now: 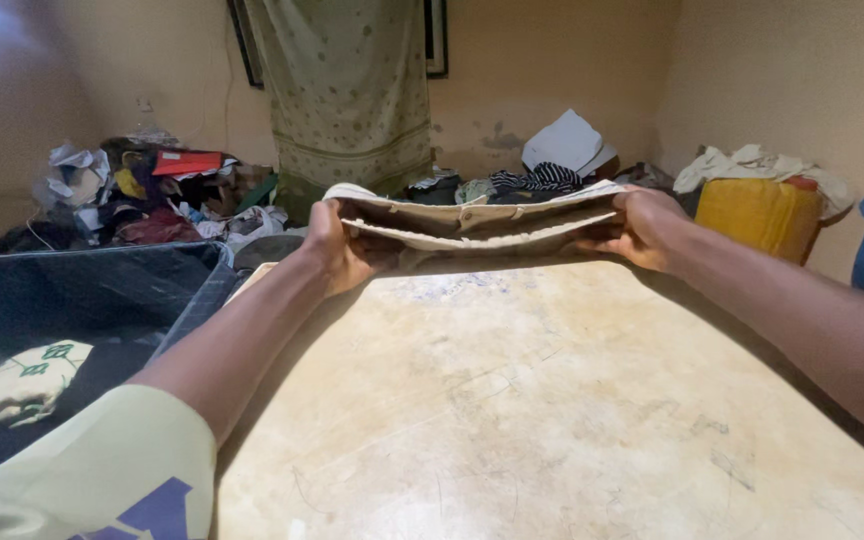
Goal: The person folds a yellow shirt and a pair of beige trousers by hand on a wooden table and places them into a suitcase.
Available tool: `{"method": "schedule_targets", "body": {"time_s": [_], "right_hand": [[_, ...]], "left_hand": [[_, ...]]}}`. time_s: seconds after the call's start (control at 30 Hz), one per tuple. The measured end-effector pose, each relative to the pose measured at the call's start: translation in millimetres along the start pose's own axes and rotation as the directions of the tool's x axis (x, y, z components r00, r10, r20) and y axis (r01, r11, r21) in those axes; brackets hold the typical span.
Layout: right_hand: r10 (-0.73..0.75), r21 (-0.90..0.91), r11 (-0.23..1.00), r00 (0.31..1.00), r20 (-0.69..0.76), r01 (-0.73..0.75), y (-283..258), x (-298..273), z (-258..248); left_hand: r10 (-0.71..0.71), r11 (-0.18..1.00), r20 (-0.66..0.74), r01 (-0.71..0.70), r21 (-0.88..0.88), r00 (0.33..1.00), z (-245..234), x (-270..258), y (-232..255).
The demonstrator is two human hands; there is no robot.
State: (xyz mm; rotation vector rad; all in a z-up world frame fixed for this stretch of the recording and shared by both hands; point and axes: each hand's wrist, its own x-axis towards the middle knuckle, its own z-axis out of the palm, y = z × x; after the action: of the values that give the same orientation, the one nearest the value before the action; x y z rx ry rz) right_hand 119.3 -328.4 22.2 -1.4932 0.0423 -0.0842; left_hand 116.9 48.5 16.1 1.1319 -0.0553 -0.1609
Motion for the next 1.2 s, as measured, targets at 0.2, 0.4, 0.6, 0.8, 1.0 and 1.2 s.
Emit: {"method": "schedule_targets", "body": {"time_s": [0.2, 0.4, 0.6, 0.8, 1.0, 1.2], "right_hand": [[-0.220, -0.044, 0.974, 0.975, 0.027, 0.221, 27, 25, -15], [-0.339, -0.325, 0.897, 0.938, -0.073, 0.299, 43, 47, -33], [-0.492, -0.456, 0.775, 0.870, 0.000, 0.438, 41, 37, -37], [-0.581, -0.501, 0.725, 0.810, -0.076, 0.473, 11, 12, -57], [-0.584, -0.535, 0.610, 0.788, 0.195, 0.584, -26, -69, -81], [-0.158, -0.741, 0.471, 0.872, 0.464, 0.480, -17, -149, -79]], "left_hand": [[0.112, 0.947, -0.262, -0.023, 0.320, 0.958, 16, 14, 8], [0.570, 0.648, -0.395, -0.098, 0.755, 0.721, -30, 44, -18], [0.762, 0.486, -0.289, -0.217, 0.846, 0.579, -40, 52, -13], [0.727, 0.219, 0.031, -0.275, 0.936, 0.686, -8, -38, 28], [0.513, 0.023, 0.186, -0.229, 0.973, 0.838, 1, -141, 46], [0.287, -0.226, 0.557, -0.510, 0.830, 0.779, -29, -183, 19]]}}
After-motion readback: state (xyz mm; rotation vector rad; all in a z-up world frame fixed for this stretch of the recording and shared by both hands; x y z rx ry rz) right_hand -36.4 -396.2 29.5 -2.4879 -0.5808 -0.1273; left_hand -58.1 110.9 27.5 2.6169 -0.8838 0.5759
